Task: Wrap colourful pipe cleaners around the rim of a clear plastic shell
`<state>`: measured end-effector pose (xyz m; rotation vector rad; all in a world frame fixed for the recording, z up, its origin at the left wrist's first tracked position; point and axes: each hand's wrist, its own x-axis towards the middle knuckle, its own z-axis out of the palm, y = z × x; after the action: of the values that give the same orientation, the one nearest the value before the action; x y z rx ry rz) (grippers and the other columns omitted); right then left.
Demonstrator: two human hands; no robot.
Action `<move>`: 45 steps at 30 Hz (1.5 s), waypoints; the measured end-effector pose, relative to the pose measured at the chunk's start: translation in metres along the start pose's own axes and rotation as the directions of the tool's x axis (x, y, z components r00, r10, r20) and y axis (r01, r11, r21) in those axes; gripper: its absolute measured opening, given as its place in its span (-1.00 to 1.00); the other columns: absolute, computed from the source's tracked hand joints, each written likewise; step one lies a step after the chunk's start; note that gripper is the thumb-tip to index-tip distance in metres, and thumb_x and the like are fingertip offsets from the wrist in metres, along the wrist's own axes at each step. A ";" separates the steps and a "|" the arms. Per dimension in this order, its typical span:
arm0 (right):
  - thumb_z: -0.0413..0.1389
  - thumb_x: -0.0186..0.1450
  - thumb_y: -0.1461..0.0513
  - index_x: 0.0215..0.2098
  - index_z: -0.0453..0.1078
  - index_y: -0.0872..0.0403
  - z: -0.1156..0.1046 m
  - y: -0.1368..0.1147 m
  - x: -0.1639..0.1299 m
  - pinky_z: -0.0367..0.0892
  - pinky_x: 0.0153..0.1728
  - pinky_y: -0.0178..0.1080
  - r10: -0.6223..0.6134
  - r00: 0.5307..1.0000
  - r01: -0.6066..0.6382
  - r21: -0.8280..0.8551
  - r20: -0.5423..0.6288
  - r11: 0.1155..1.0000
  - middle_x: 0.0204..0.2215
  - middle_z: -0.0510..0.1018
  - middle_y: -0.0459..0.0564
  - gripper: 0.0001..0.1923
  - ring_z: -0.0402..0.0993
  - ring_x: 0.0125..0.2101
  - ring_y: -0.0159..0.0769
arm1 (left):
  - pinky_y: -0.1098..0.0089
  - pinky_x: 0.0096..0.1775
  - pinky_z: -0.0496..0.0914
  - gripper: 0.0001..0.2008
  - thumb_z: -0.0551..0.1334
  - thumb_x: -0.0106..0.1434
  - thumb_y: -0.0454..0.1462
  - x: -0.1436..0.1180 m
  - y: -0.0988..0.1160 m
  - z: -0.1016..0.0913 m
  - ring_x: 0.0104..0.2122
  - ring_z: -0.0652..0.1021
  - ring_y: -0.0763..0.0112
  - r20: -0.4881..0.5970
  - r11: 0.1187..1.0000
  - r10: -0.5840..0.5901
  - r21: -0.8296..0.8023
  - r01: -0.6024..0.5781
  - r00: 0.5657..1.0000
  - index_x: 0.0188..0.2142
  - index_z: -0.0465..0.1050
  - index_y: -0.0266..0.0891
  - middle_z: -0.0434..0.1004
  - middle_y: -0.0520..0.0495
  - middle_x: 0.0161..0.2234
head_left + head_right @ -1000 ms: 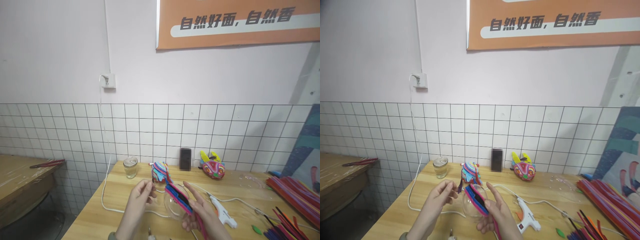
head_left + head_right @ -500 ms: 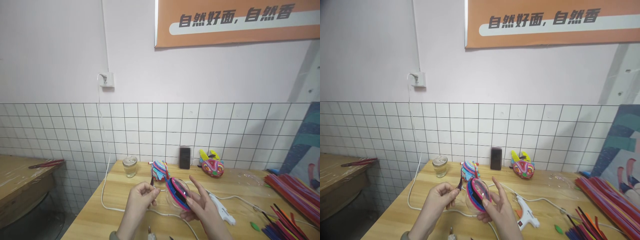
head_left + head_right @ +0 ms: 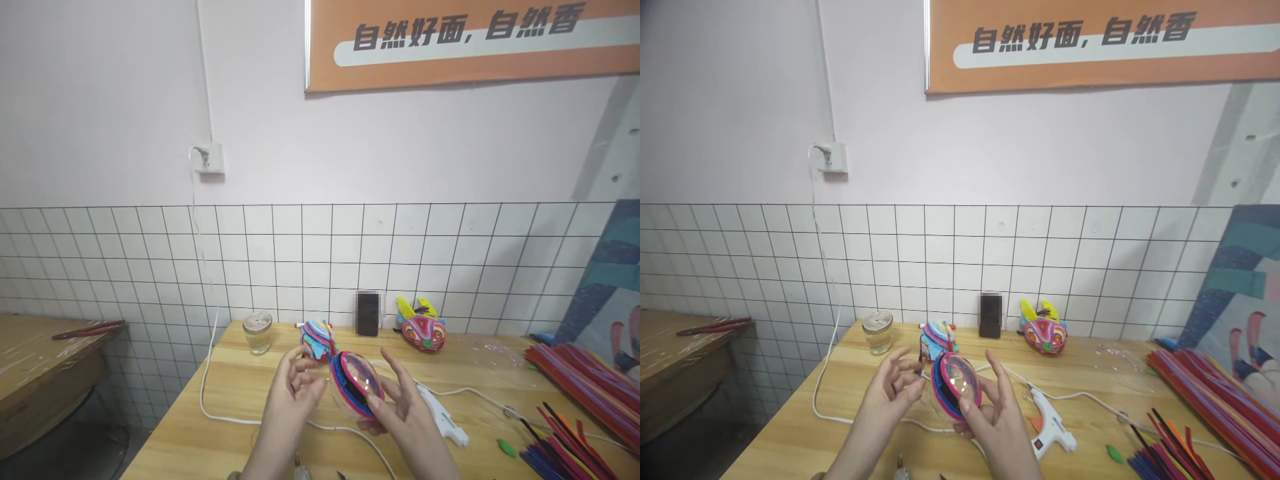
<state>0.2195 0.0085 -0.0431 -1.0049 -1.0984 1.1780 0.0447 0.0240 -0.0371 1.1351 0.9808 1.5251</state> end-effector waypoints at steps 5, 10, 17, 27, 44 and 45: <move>0.26 0.09 -0.07 0.26 -0.22 -0.05 0.008 0.003 -0.006 0.48 -0.37 -0.06 -0.018 0.999 0.014 0.070 0.051 0.997 0.06 0.33 0.27 -0.02 0.54 -0.44 -0.24 | 0.13 0.03 0.32 0.21 0.44 -0.17 0.05 -0.014 -0.009 0.017 0.10 0.39 -0.04 0.224 0.957 -0.064 -0.261 0.123 0.973 0.33 -0.24 -0.11 0.23 -0.42 0.20; 0.24 0.07 -0.11 0.25 -0.24 -0.07 0.020 0.009 -0.014 0.46 -0.32 -0.04 -0.041 0.998 0.039 0.039 0.039 0.998 0.10 0.29 0.30 0.00 0.57 -0.42 -0.19 | 0.15 0.11 0.25 0.14 0.44 -0.08 -0.06 -0.024 -0.002 0.026 0.20 0.27 -0.03 0.217 0.955 -0.077 -0.265 0.135 0.973 0.34 -0.22 -0.13 0.22 -0.33 0.23; 0.21 0.12 -0.11 0.27 -0.26 -0.09 0.019 0.020 -0.015 0.43 -0.40 -0.14 -0.102 0.993 0.102 -0.002 0.066 0.995 0.15 0.29 0.30 -0.04 0.52 -0.53 -0.32 | 0.19 0.06 0.32 0.13 0.42 -0.05 -0.11 -0.025 0.006 0.028 0.13 0.36 -0.02 0.179 0.964 -0.052 -0.246 0.096 0.982 0.32 -0.29 -0.25 0.32 -0.38 0.15; 0.14 0.26 0.03 0.30 -0.16 -0.28 -0.001 0.016 -0.013 0.43 -0.14 -0.18 -0.232 0.962 0.259 -0.205 0.147 0.944 0.29 0.16 0.06 -0.24 0.56 -0.20 -0.27 | 0.06 0.15 0.17 0.00 0.35 0.02 -0.23 -0.029 0.011 0.018 0.16 0.30 -0.07 0.071 0.938 0.215 0.261 -0.227 0.974 0.31 -0.26 -0.18 0.22 -0.32 0.19; 0.11 0.29 0.06 0.31 -0.04 -0.09 -0.023 -0.014 -0.023 0.16 0.16 -0.11 -0.499 0.726 0.687 -0.514 0.473 0.513 0.30 0.11 0.04 -0.31 0.03 0.27 -0.10 | -0.07 0.10 0.24 -0.20 0.24 0.19 -0.09 -0.021 -0.045 -0.002 0.17 0.32 -0.07 0.426 0.624 0.625 0.232 -0.746 0.655 0.31 -0.18 0.15 0.25 -0.21 0.23; 0.09 0.30 0.05 0.32 -0.04 -0.11 -0.024 -0.014 -0.023 0.15 0.16 -0.10 -0.477 0.735 0.678 -0.521 0.482 0.519 0.31 0.11 0.03 -0.32 0.03 0.27 -0.11 | -0.04 0.10 0.25 -0.16 0.29 0.16 -0.13 -0.019 -0.043 -0.003 0.17 0.33 -0.05 0.469 0.601 0.622 0.228 -0.766 0.627 0.31 -0.16 0.14 0.25 -0.20 0.23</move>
<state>0.2449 -0.0163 -0.0363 -0.8649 -2.0056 0.3227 0.0531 0.0142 -0.0821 2.2321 0.6208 1.6530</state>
